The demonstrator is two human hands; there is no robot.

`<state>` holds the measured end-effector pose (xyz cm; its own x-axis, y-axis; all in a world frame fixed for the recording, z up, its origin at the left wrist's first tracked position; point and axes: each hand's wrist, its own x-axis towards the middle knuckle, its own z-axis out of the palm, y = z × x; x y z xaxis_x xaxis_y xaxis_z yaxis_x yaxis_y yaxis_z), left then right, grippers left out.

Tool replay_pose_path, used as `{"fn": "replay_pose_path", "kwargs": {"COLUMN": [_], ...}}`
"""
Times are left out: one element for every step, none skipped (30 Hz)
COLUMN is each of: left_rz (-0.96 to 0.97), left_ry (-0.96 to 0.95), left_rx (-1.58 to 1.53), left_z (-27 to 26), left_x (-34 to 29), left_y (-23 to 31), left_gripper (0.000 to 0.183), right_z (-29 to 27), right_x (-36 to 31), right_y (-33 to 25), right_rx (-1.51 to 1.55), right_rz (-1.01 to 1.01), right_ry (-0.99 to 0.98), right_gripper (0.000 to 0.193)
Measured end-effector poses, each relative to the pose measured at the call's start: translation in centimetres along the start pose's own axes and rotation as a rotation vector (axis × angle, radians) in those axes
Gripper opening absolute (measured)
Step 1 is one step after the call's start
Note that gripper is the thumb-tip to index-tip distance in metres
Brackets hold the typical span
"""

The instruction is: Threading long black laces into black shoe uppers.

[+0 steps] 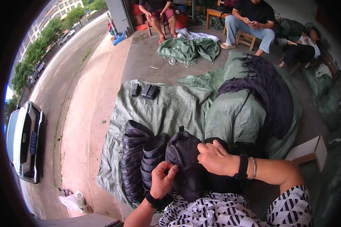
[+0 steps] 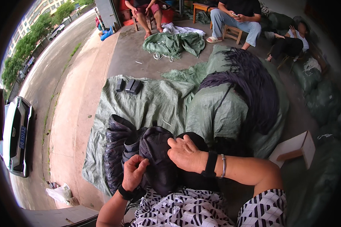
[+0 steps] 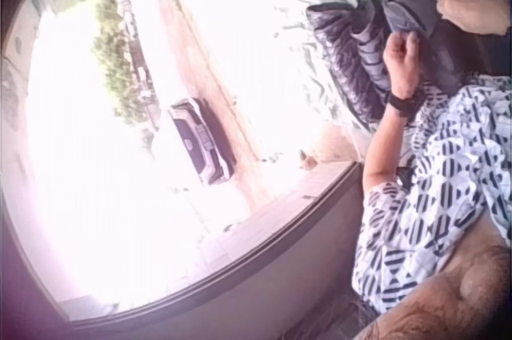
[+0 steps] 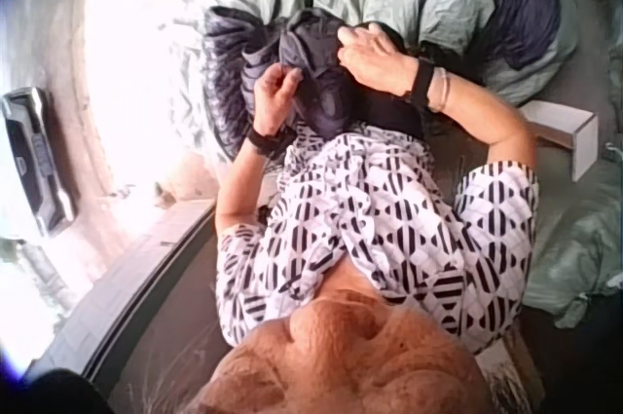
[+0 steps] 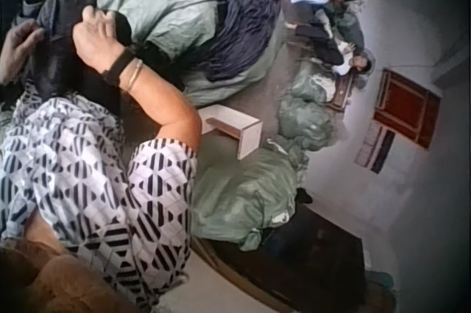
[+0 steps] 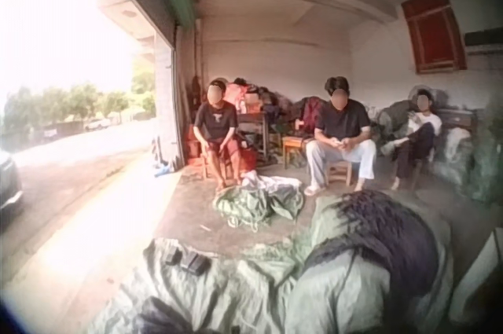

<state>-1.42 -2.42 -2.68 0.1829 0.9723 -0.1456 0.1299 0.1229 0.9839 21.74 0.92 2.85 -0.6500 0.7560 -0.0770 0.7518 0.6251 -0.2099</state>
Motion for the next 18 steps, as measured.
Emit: {"fn": "replay_pose_path", "kwargs": {"left_rz": [0.005,0.010,0.011,0.060,0.109,0.107,0.122,0.137,0.134,0.130,0.127,0.126,0.194,0.262,0.262,0.300,0.339,0.339], "left_ry": [0.002,0.005,0.003,0.043,0.082,0.080,0.108,0.136,0.129,0.160,0.191,0.184,0.203,0.222,0.218,0.228,0.237,0.237], "left_rx": [0.066,0.132,0.135,0.152,0.169,0.173,0.155,0.137,0.143,0.130,0.117,0.120,0.205,0.289,0.291,0.339,0.388,0.392], "left_z": [0.1,0.3,0.5,0.7,0.9,1.0,1.1,1.3,1.4,1.6,1.7,1.8,1.9,2.0,2.1,2.1,2.2,2.1], "left_x": [0.2,0.3,0.5,0.6,0.8,0.6,0.4,0.3,0.1,-0.1,-0.2,-0.2,-0.1,-0.1,0.1,0.2,0.3,0.4], "left_y": [0.3,0.6,0.9,1.1,1.3,1.1,0.7,0.3,0.0,-0.4,-0.5,-0.4,-0.4,-0.3,0.0,0.3,0.5,0.4], "left_gripper": [0.019,0.019,0.019,0.018,0.018,0.018,0.019,0.020,0.020,0.020,0.020,0.020,0.019,0.018,0.018,0.018,0.018,0.018], "right_z": [0.2,0.5,0.7,0.8,0.9,1.1,1.1,1.1,1.1,1.1,1.1,1.1,1.1,1.2,1.4,1.6,2.0,2.5], "right_x": [0.1,0.2,0.3,0.5,0.6,0.7,0.6,0.6,0.7,0.8,0.8,0.8,0.8,0.8,0.8,0.8,0.7,0.6], "right_y": [-0.1,-0.1,0.2,0.6,1.3,1.5,1.4,1.6,1.7,1.8,1.9,2.0,2.1,2.1,2.2,2.3,2.2,2.0], "right_rx": [0.005,-0.039,-0.087,-0.085,0.020,0.128,0.140,0.146,0.155,0.165,0.172,0.188,0.203,0.206,0.204,0.201,0.203,0.221], "right_rz": [0.002,-0.051,-0.104,-0.101,-0.085,-0.070,-0.052,-0.049,-0.060,-0.071,-0.066,-0.092,-0.118,-0.112,-0.126,-0.140,-0.137,-0.131], "right_ry": [0.002,-0.008,-0.017,-0.014,-0.033,-0.053,-0.047,-0.045,-0.045,-0.045,-0.042,-0.043,-0.043,-0.040,0.012,0.064,0.067,0.126], "right_gripper": [0.004,0.009,0.014,0.014,0.014,0.014,0.012,0.012,0.011,0.011,0.011,0.010,0.010,0.010,0.011,0.011,0.011,0.011]}}
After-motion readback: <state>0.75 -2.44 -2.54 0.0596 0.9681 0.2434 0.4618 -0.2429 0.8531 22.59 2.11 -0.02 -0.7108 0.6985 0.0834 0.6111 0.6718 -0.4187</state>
